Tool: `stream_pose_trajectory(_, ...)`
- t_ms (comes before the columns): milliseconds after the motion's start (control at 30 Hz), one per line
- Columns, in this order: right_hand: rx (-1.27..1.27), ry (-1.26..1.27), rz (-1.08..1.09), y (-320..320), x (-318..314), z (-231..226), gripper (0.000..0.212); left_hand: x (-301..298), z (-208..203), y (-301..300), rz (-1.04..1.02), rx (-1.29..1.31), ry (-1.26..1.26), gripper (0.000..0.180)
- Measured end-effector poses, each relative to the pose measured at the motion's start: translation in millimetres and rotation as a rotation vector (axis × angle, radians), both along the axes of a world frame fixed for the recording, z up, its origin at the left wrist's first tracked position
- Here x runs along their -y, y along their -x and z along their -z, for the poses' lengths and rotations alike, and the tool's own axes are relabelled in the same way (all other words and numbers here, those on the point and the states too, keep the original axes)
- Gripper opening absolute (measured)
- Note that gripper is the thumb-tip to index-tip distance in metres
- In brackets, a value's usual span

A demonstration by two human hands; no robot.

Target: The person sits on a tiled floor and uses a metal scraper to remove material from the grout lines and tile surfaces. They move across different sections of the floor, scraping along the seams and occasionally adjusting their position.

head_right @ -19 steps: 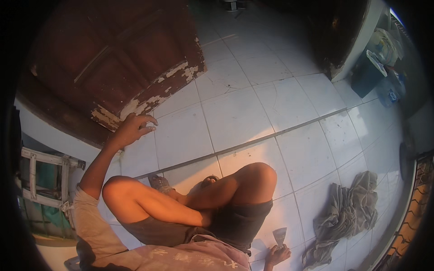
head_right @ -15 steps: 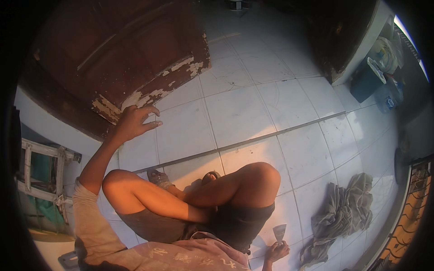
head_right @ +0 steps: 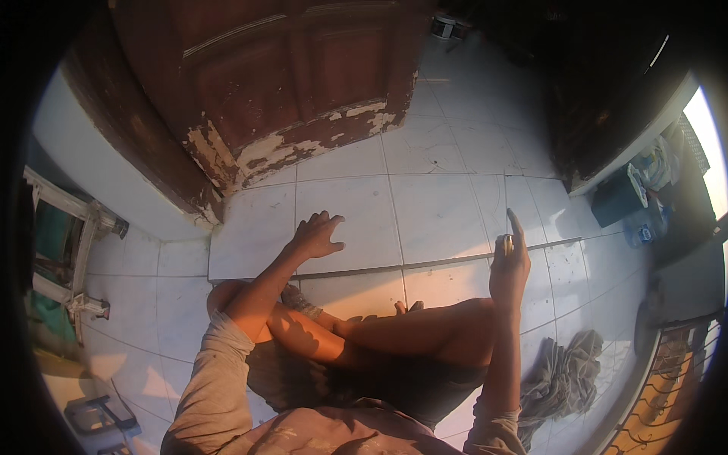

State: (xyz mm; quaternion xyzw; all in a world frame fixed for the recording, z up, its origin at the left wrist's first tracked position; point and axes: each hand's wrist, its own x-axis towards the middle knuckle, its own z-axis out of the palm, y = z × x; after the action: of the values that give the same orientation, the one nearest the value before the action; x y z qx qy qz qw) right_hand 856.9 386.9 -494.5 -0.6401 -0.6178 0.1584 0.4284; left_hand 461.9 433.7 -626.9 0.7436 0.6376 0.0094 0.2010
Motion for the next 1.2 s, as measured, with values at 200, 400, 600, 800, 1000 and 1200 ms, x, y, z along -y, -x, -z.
stream_pose_trajectory(200, 0.945, 0.441, -0.306, 126.6, -53.1, 113.7, 0.043, -2.2, 65.6, -15.4, 0.054, -0.14, 0.094, 0.105)
stream_pose_trajectory(400, 0.893, 0.517, -0.298, 172.4, -112.5, 165.8, 0.032, 9.8, 102.6, 2.0, 0.04, -0.11, 0.184, 0.12)
stream_pose_trajectory(600, 1.02, 0.585, -0.314, 200.4, -134.5, 138.5, 0.038, -1.1, 85.3, -1.2, 0.065, -0.12, 0.396, 0.124)
stream_pose_trajectory(800, 0.924, 0.567, -0.206, 211.1, -169.8, 141.7, 0.025, -9.5, 76.5, -11.9, 0.038, -0.09, 0.493, 0.125)
stream_pose_trajectory(1000, 1.012, 0.497, -0.181, 199.1, -159.5, 158.3, 0.02, -8.6, 72.5, -16.5, 0.04, -0.054, 0.481, 0.123)
stream_pose_trajectory(1200, 1.032, 0.416, -0.203, 221.9, -133.6, 157.3, 0.02, -11.4, 72.9, -9.4, 0.029, -0.064, 0.487, 0.121)
